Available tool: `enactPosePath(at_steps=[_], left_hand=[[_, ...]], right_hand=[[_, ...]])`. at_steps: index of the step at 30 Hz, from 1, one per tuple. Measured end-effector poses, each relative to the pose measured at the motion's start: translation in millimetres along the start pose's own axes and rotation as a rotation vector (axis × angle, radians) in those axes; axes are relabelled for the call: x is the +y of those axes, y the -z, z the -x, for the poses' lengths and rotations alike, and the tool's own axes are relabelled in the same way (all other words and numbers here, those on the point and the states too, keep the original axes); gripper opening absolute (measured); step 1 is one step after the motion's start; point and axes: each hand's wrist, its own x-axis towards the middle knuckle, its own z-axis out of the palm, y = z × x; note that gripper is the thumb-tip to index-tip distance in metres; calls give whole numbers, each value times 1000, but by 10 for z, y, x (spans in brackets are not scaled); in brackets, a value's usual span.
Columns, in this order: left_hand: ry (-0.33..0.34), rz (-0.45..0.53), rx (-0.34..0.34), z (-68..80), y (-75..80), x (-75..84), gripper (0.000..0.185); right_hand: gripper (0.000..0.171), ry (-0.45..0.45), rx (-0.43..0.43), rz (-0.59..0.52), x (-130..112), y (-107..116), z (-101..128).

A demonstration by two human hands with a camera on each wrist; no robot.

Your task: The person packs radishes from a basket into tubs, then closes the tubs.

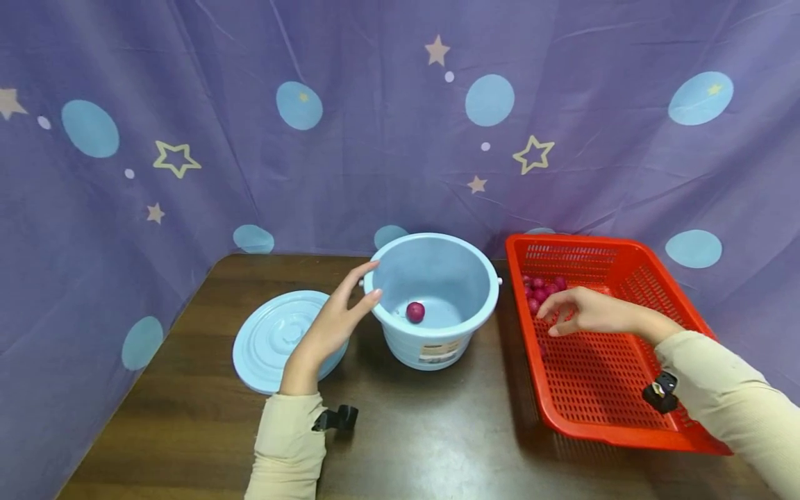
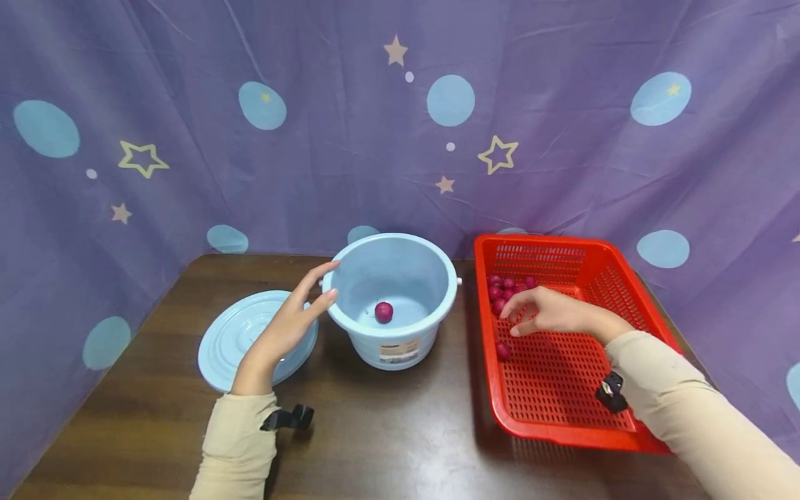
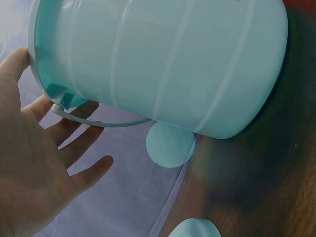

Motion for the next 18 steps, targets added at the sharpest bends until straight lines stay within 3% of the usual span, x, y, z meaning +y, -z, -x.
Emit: enactPosePath(at_steps=[7, 12, 18], left_hand=[[0, 4, 1, 14, -10, -29, 54], [-3, 2, 3, 7, -8, -27, 54], [-1, -2, 5, 4, -7, -11, 55]], right_hand=[[28, 7, -164, -92, 49, -121, -96], [24, -46, -217, -74, 50, -206, -151], [22, -45, -230, -35, 84, -282, -186]])
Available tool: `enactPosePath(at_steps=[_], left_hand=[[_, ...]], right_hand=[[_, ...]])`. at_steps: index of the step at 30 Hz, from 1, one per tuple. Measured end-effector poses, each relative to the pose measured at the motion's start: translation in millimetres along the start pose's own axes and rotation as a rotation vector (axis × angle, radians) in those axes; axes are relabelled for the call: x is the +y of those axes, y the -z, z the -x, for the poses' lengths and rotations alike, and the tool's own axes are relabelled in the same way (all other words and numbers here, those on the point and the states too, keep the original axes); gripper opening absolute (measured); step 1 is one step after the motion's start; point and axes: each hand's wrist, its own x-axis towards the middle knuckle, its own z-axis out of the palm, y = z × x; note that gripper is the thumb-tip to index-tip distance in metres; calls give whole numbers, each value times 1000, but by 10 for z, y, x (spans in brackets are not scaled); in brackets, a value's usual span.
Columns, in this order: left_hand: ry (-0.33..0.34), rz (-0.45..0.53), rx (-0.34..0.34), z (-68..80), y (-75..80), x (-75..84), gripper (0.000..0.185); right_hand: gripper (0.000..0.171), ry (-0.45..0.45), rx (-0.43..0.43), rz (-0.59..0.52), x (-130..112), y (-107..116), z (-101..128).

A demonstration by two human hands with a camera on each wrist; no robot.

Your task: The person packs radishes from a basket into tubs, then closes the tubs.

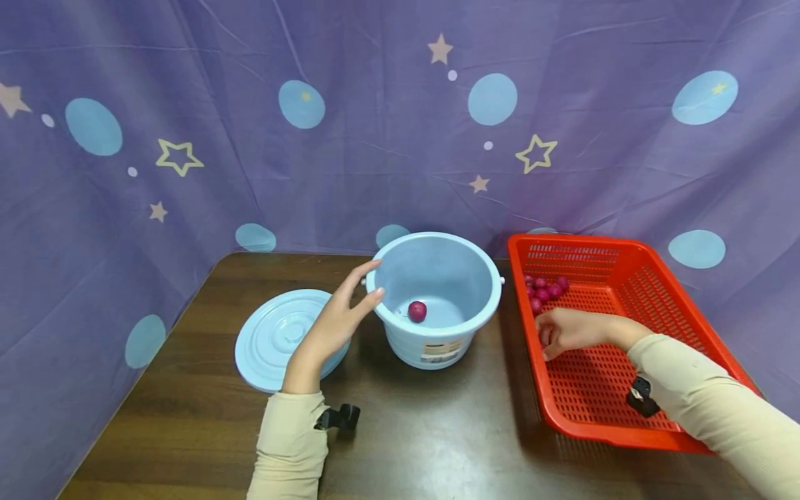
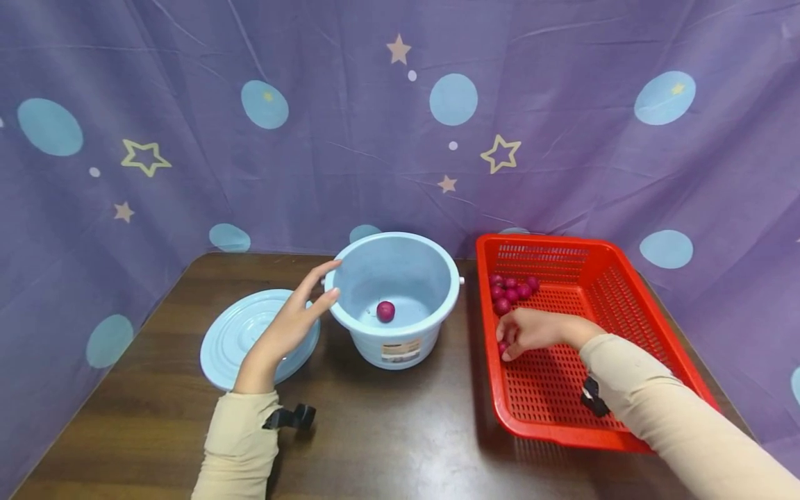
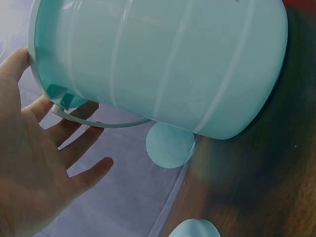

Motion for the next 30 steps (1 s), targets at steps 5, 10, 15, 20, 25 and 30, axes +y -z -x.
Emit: enactPosePath(at_steps=[5, 10, 15, 20, 25, 30], left_hand=[[0, -3, -1, -10, 3, 5, 55], [-3, 3, -7, -16, 1, -6, 54], [-4, 3, -7, -17, 5, -14, 54], [-5, 15, -2, -19, -5, -18, 55], [-14, 19, -1, -20, -13, -28, 55], [-15, 22, -5, -9, -3, -26, 55]], right_hand=[[21, -5, 5, 8, 17, -13, -5], [19, 5, 28, 22, 9, -17, 17], [22, 21, 89, 20, -12, 42, 85], [28, 0, 140, -16, -88, 149, 205], [29, -19, 236, 23, -141, 262, 303], [28, 5, 368, 111, -205, 363, 357]])
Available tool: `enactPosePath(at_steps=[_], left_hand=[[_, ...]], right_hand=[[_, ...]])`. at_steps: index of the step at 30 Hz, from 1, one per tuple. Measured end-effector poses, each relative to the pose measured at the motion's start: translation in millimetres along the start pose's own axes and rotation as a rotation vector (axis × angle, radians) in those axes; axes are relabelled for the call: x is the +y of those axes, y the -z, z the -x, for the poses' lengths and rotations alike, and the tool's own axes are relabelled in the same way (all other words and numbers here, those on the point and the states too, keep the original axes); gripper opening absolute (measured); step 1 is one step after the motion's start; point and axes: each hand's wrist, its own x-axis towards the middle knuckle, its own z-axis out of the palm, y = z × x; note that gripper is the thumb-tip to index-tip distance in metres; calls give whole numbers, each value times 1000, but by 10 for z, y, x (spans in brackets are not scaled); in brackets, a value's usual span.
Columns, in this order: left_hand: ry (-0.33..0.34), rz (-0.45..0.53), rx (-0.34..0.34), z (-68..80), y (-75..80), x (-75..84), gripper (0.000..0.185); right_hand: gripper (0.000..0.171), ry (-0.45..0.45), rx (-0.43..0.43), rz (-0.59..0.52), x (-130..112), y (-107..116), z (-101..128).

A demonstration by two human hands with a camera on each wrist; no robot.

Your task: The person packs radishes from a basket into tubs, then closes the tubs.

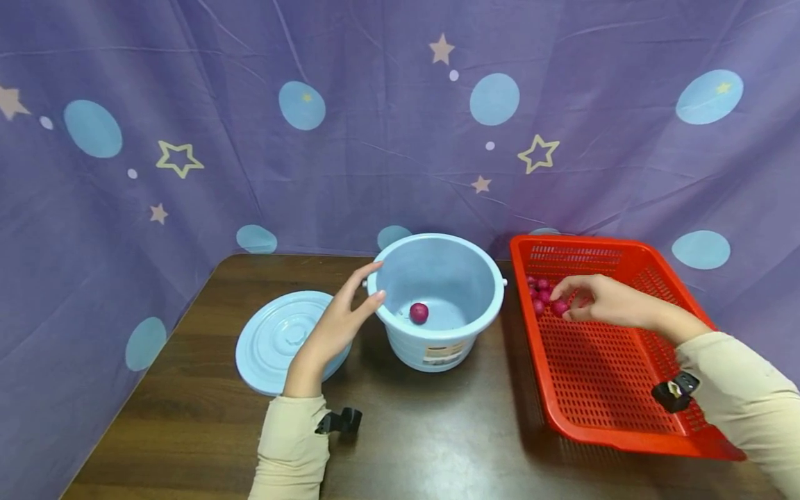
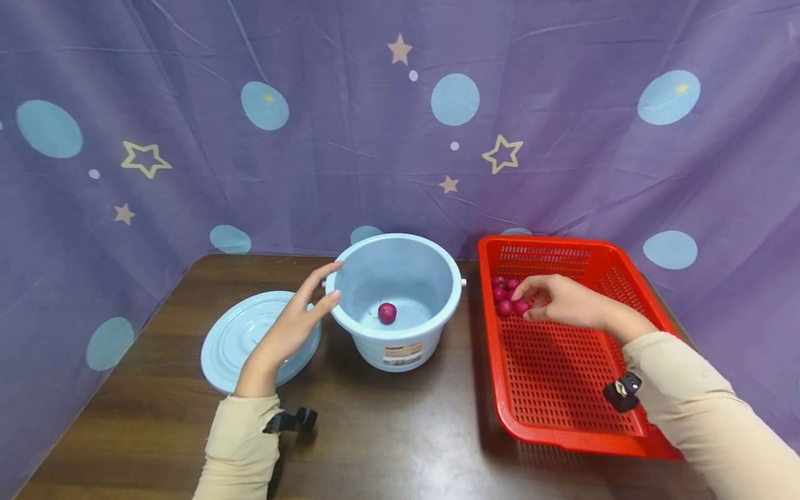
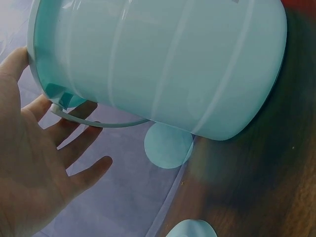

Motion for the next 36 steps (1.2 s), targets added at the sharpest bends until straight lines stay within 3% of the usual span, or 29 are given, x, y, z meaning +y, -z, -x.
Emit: enactPosePath(at_steps=[4, 13, 23, 36], left_hand=[[4, 3, 3, 21, 4, 6, 54], [15, 23, 2, 40, -4, -20, 54], [19, -3, 5, 48, 29, -7, 54], [4, 19, -6, 6, 3, -12, 54]], right_hand=[[27, 14, 73, 38, -100, 79, 10], [24, 45, 129, 47, -409, 154, -39], [28, 135, 84, -208, -771, 69, -195], [29, 183, 116, 21, -1044, -55, -381]])
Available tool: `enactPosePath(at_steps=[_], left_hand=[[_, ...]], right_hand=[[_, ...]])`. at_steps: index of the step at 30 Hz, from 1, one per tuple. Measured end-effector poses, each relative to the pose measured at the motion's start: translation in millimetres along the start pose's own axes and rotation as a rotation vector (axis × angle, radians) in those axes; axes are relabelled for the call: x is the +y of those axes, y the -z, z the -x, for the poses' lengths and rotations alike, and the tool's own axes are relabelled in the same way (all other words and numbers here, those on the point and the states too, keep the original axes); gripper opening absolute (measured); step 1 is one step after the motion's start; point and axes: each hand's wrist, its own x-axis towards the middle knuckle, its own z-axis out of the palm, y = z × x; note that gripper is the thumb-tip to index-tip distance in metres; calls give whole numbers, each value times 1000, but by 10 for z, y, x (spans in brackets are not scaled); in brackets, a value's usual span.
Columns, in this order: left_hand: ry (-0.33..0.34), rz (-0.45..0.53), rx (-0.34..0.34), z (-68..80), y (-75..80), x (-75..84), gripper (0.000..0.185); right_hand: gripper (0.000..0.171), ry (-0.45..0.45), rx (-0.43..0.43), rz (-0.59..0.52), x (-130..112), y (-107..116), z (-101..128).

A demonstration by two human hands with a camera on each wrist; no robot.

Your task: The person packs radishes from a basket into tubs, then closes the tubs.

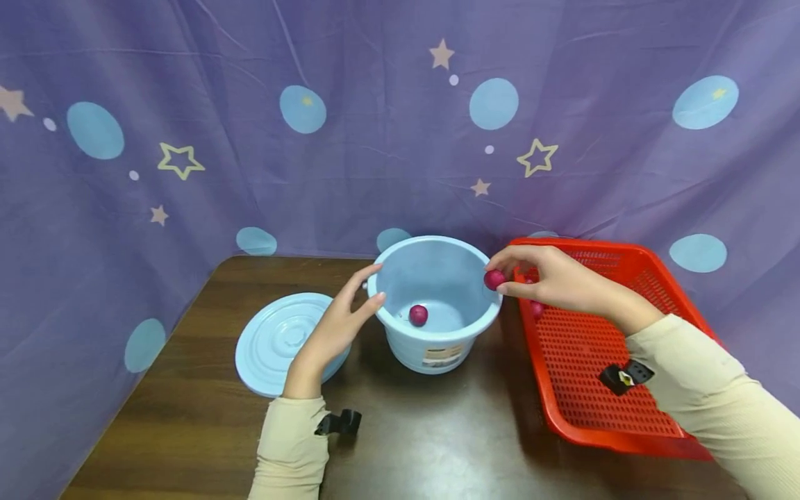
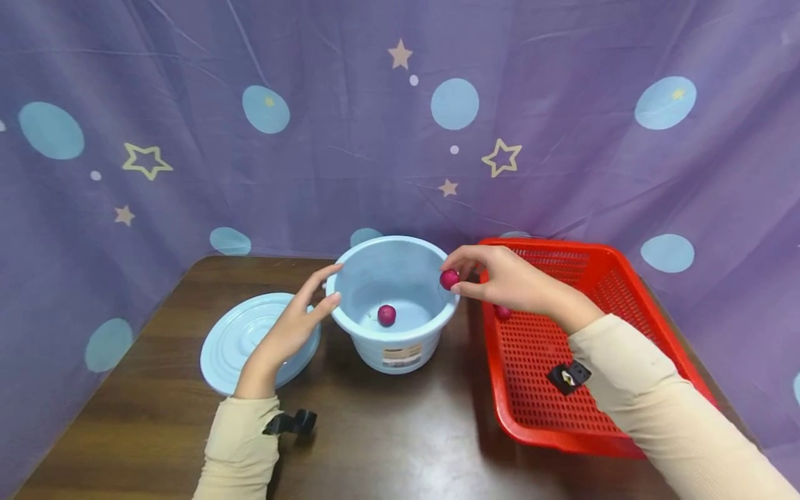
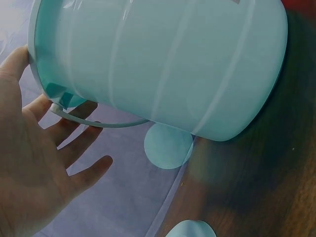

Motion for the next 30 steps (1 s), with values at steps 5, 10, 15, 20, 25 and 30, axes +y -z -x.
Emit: enactPosePath(at_steps=[5, 10, 15, 20, 25, 30], left_hand=[[8, -5, 3, -3, -5, -1, 54], [3, -2, 6, -9, 4, -18, 53], [-1, -2, 4, -18, 1, -24, 53], [3, -11, 5, -21, 1, -12, 53], [4, -15, 7, -27, 0, -9, 53], [4, -9, 6, -27, -3, -11, 52]], right_hand=[[31, 43, -12, 29, -9, -60, -61], [29, 73, -24, 25, -17, -114, -115], [31, 81, -33, 45, 4, -142, -125], [31, 82, -30, 67, 10, -135, -120], [30, 77, 4, 67, 23, -86, -98], [31, 49, 53, 33, 102, 1, -45]])
